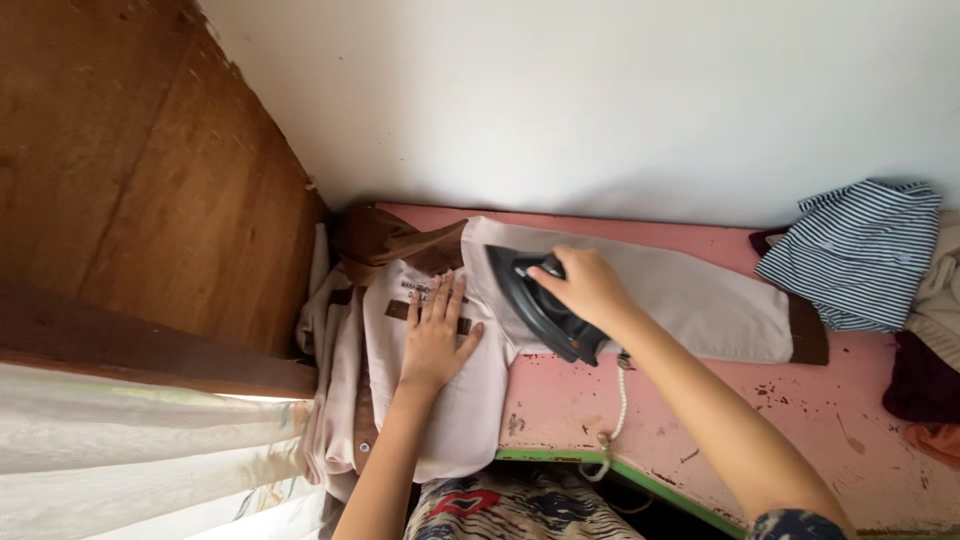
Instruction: The person irons a light-colored shirt on a pink ironing board using a black iron. They repeatedly move the iron over the shirt's body and sleeves while holding the fabric with the other hand.
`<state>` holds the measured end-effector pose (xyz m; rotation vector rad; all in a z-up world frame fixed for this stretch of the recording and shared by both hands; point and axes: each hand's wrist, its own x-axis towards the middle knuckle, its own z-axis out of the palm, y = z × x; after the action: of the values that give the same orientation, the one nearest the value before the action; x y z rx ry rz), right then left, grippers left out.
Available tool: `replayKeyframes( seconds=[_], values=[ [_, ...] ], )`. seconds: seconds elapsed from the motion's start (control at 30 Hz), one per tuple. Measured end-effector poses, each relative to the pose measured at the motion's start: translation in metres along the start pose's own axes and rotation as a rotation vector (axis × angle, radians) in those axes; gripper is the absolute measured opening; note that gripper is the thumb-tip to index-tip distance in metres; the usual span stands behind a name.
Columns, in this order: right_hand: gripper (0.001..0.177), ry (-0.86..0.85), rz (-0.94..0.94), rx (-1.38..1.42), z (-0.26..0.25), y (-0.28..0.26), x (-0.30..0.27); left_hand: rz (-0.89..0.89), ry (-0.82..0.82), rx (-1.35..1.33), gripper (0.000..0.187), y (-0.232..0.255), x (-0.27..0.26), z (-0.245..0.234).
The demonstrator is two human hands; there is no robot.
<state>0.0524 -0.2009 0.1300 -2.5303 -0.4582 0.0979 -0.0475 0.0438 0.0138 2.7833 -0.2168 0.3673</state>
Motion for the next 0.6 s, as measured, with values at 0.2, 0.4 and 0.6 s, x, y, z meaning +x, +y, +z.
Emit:
replayKeyframes(
  seconds=[0.2,0.4,0.6],
  values=[
    [0.048,0.107,-0.072,-0.222,0.042,-0.034,0.035,0.003,-0.007,-0.003,0.078,0.001,0.002,-0.004],
    [0.050,0.191,-0.051,-0.344,0.050,-0.034,0.041,-0.087,-0.081,0.001,0.075,0.015,0.012,-0.024],
    [0.045,0.179,-0.020,-0.355,0.055,-0.035,0.035,-0.177,0.003,-0.012,0.057,0.028,0.061,0.009]
  ],
)
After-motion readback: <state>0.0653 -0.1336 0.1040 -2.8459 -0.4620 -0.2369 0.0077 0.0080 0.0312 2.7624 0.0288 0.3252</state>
